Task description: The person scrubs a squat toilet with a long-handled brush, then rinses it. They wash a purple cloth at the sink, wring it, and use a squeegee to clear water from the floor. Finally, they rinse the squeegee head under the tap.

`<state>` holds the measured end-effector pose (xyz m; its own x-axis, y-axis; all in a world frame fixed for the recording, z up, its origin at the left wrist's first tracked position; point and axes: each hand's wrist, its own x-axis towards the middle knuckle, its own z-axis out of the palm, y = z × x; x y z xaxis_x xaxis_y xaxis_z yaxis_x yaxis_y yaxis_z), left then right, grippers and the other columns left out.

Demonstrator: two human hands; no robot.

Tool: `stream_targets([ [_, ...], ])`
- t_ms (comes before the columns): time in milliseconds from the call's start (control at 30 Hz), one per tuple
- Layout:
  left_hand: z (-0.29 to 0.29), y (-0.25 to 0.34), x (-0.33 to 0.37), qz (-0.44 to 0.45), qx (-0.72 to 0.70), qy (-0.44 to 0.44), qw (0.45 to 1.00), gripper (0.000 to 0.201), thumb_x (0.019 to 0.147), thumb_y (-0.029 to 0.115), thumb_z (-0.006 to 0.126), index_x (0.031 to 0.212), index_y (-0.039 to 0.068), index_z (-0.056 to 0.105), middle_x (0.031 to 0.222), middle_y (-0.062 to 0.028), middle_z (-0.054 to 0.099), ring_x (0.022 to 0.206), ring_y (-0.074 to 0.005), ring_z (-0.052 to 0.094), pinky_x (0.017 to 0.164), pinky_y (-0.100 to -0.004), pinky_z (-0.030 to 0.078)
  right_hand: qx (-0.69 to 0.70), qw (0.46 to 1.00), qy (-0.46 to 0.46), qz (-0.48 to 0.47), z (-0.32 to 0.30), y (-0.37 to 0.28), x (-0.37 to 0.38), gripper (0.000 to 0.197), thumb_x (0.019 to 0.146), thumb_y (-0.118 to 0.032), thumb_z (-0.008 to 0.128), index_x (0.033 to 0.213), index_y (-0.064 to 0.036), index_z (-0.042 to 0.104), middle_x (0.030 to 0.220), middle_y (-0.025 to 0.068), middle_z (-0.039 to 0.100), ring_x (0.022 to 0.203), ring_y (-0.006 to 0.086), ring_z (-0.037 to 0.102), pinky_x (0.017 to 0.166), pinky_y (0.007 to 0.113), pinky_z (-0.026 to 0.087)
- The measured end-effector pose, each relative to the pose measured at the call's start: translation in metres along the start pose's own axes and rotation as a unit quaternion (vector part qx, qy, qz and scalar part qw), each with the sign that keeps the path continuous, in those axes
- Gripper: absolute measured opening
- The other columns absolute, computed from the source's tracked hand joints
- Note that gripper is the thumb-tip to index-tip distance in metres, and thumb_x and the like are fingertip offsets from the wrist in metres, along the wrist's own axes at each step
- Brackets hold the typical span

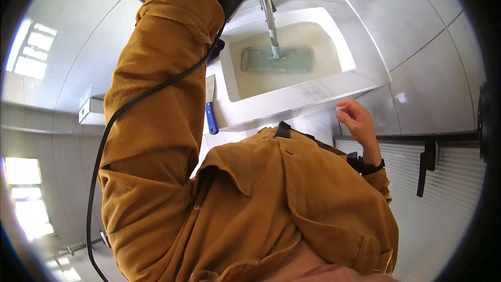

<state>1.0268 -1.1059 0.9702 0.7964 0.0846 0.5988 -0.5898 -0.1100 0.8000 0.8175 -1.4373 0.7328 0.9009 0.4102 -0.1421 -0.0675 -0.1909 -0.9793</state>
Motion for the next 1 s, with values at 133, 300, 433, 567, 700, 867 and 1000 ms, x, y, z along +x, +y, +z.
stream_targets([
  [133, -0.012, 0.027, -0.047, -0.059, -0.013, 0.192, 0.98, 0.022, 0.086, 0.022, 0.054, 0.069, 0.008, 0.051, 0.053, -0.0001, 0.042, 0.046, -0.014, 0.045, 0.042, -0.0272, 0.036, 0.011, 1.0, 0.007, 0.011, -0.009, 0.012, 0.042, 0.022, 0.081, -0.011, 0.062, 0.102, -0.0038, 0.059, 0.08, 0.0005, 0.056, 0.072, 0.0078, 0.051, 0.064, 0.022, 0.043],
  [300, -0.075, 0.06, -0.09, 0.022, -0.039, 0.301, 0.953, 0.031, 0.085, 0.022, 0.055, 0.06, 0.015, 0.039, 0.048, 0.0042, 0.026, 0.041, -0.0105, 0.027, 0.043, -0.0265, 0.03, 0.048, 0.995, 0.039, 0.076, -0.024, 0.058, 0.096, 0.035, 0.08, -0.012, 0.063, 0.114, -0.0042, 0.055, 0.087, 0.0037, 0.058, 0.077, 0.0117, 0.055, 0.065, 0.025, 0.046],
  [433, -0.136, 0.068, -0.112, 0.041, -0.113, 0.344, 0.931, 0.031, 0.086, 0.021, 0.053, 0.063, 0.016, 0.033, 0.046, 0.0034, 0.023, 0.041, -0.0116, 0.026, 0.045, -0.0289, 0.032, -0.08, 0.989, 0.047, 0.115, -0.033, 0.098, 0.146, 0.057, 0.077, -0.021, 0.068, 0.126, -0.0016, 0.046, 0.101, 0.009, 0.059, 0.087, 0.0157, 0.057, 0.072, 0.027, 0.047],
  [567, -0.191, 0.069, -0.151, 0.033, -0.211, 0.33, 0.919, 0.028, 0.087, 0.021, 0.051, 0.067, 0.015, 0.032, 0.046, 0.0034, 0.021, 0.04, -0.0121, 0.025, 0.045, -0.0297, 0.033, -0.126, 0.978, 0.097, 0.136, -0.019, 0.108, 0.196, 0.086, 0.069, -0.034, 0.077, 0.134, 0.0001, 0.034, 0.117, 0.0146, 0.053, 0.096, 0.0204, 0.056, 0.078, 0.029, 0.047],
  [700, -0.229, 0.08, -0.204, 0.001, -0.226, 0.301, 0.927, 0.023, 0.08, 0.018, 0.054, 0.059, 0.014, 0.046, 0.054, -0.0002, 0.041, 0.049, -0.0172, 0.04, 0.058, -0.0341, 0.04, 0.019, 0.988, 0.084, 0.126, 0.001, 0.09, 0.223, 0.065, 0.073, -0.032, 0.074, 0.123, -0.0009, 0.046, 0.109, 0.0081, 0.056, 0.092, 0.0164, 0.056, 0.075, 0.03, 0.048],
  [867, -0.251, 0.065, -0.257, -0.001, -0.212, 0.399, 0.892, 0.034, 0.076, 0.018, 0.051, 0.056, 0.017, 0.024, 0.049, 0.0033, 0.02, 0.046, -0.0128, 0.022, 0.054, -0.0313, 0.031, -0.044, 0.993, 0.089, 0.062, 0.021, 0.062, 0.23, 0.026, 0.08, -0.022, 0.067, 0.1, -0.0062, 0.06, 0.092, 0.0017, 0.061, 0.08, 0.01, 0.057, 0.064, 0.026, 0.05],
  [1000, -0.275, 0.054, -0.291, -0.001, -0.255, 0.438, 0.862, 0.028, 0.075, 0.017, 0.052, 0.056, 0.017, 0.031, 0.048, 0.0037, 0.023, 0.046, -0.0121, 0.024, 0.053, -0.03, 0.031, -0.154, 0.979, 0.132, -0.021, 0.035, 0.042, 0.228, 0.021, 0.081, -0.015, 0.064, 0.099, -0.0048, 0.06, 0.085, 0.0028, 0.062, 0.07, 0.011, 0.058, 0.054, 0.025, 0.05],
])
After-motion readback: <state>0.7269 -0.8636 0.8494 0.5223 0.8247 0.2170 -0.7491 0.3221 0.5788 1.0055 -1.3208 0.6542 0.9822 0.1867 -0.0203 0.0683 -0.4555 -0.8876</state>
